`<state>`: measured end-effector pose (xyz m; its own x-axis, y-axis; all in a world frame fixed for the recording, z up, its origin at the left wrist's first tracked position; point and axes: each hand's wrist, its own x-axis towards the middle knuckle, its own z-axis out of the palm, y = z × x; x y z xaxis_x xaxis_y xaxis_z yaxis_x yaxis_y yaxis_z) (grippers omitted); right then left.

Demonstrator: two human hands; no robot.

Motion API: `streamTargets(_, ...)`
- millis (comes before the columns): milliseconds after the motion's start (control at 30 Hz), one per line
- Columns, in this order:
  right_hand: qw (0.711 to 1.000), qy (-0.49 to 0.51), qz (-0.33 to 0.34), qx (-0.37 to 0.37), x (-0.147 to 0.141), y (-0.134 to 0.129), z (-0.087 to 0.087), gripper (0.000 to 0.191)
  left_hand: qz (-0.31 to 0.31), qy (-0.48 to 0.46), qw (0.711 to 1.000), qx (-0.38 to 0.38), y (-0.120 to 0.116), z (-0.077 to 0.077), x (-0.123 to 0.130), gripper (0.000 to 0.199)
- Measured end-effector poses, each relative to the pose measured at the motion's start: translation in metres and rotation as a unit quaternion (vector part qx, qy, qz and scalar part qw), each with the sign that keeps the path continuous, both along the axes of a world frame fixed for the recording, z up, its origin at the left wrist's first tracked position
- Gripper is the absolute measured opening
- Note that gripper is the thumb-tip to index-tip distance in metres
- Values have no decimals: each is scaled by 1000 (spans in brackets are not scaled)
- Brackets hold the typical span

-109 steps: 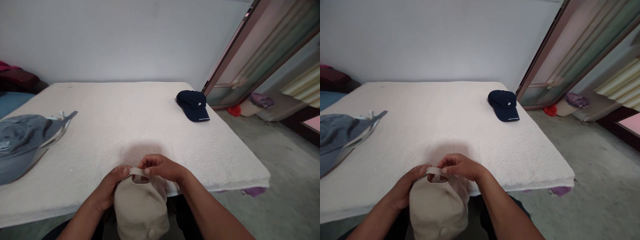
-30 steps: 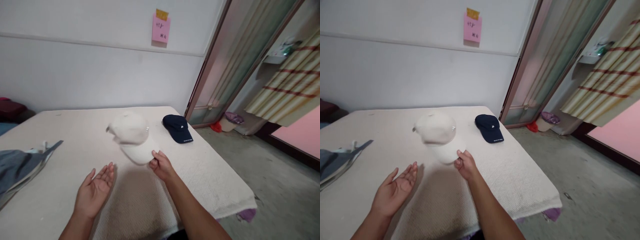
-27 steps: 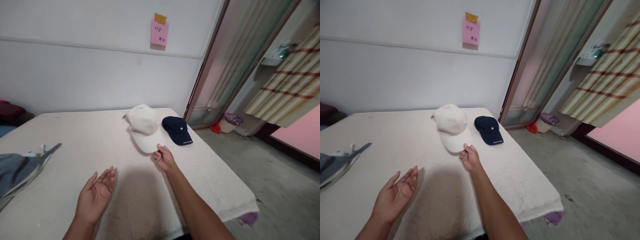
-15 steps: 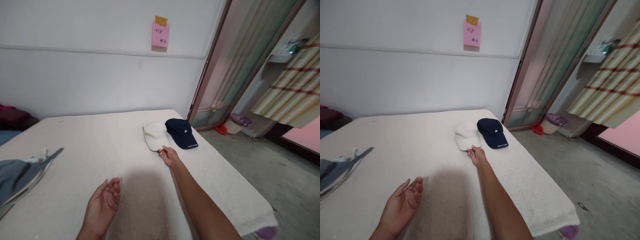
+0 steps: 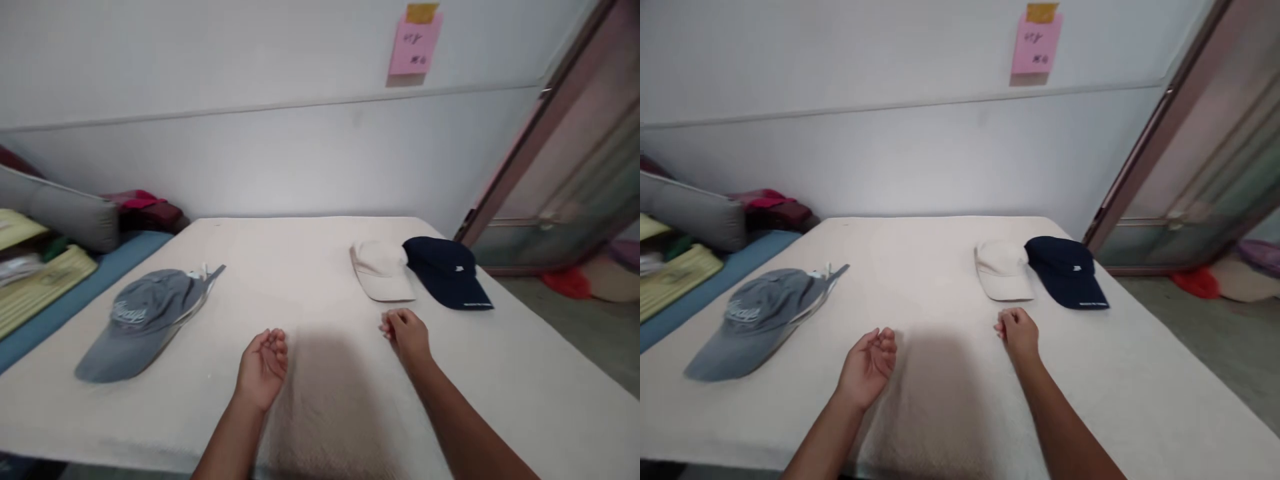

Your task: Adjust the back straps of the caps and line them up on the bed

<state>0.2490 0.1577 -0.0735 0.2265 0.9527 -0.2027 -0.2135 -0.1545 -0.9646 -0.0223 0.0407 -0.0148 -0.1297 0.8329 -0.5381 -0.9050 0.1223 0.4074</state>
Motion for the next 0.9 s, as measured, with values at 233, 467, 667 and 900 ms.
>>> streamTargets(233, 904, -422, 20, 74, -13, -17, -7, 23, 178, 20, 984, -2, -28, 2, -81, 20)
streamTargets(467, 868, -494, 25, 48, -15, -11, -7, 28, 390, 90, 915, -52, -77, -6, -178, 19)
streamTargets(667, 857, -512, 31, 39, -17, -8, -6, 27, 424, 137, 891, -89, -99, -19, -219, 17)
streamTargets(900, 843, -537, 31, 26, -14, -2, -10, 25, 415, 217, 879, -92, -93, -26, -225, 18)
